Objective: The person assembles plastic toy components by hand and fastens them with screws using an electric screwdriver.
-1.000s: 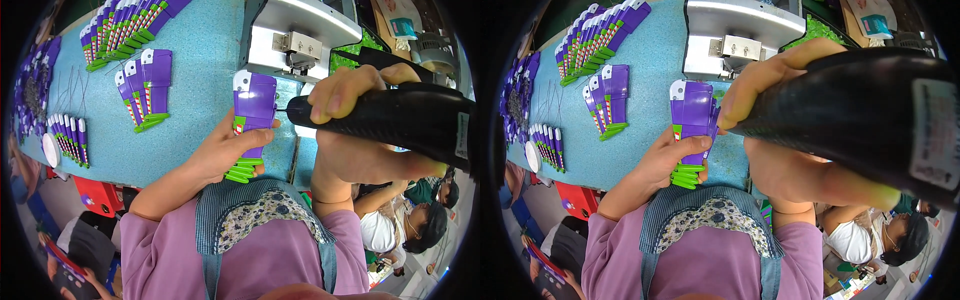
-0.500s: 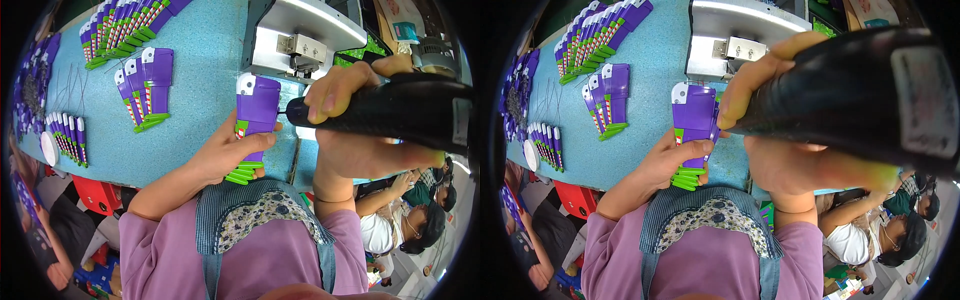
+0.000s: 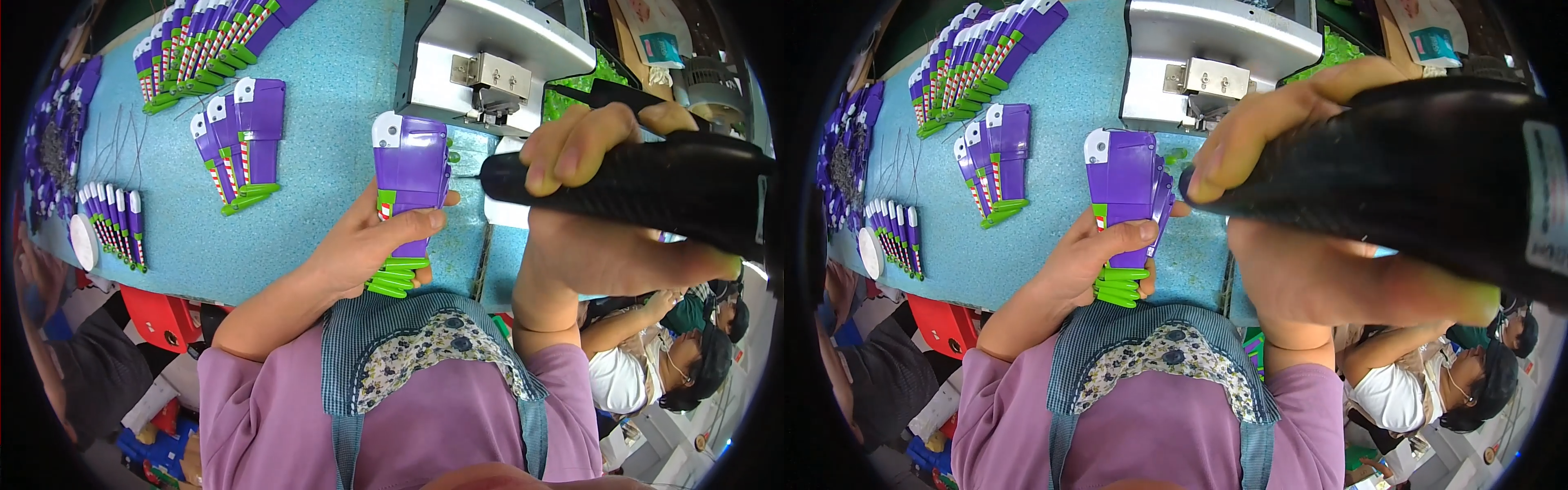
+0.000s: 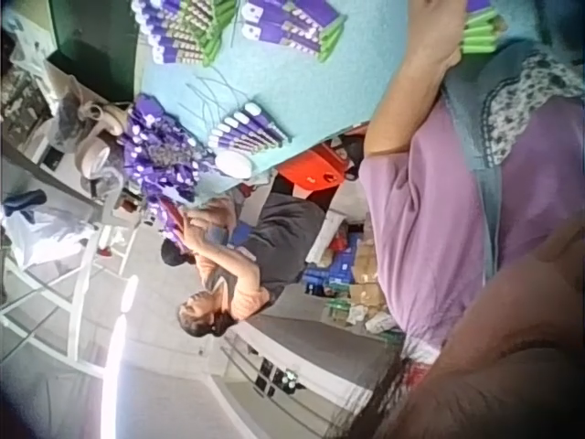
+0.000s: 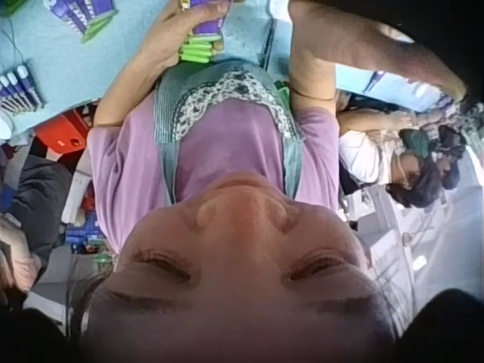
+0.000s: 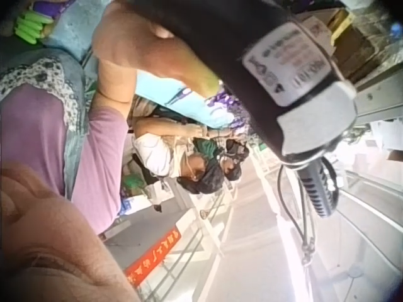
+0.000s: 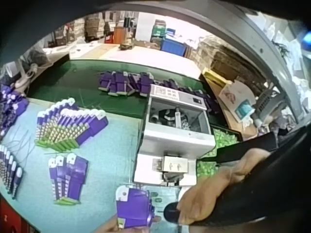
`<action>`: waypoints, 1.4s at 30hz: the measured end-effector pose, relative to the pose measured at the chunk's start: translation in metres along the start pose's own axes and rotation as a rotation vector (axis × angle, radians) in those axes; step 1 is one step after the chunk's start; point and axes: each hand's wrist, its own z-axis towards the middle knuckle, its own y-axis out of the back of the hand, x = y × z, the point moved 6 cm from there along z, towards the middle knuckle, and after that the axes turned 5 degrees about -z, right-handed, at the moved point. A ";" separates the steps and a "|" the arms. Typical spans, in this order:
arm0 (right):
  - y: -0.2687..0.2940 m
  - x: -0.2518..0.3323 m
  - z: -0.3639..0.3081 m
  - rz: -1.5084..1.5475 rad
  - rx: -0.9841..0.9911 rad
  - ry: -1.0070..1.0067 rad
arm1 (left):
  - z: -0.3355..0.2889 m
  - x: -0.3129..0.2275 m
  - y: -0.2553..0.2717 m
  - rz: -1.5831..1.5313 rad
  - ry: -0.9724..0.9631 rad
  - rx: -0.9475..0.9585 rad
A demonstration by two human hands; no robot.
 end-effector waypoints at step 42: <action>0.043 -0.038 -0.044 -0.278 -0.468 -0.130 | 0.081 -0.441 0.104 1.284 -0.742 -0.741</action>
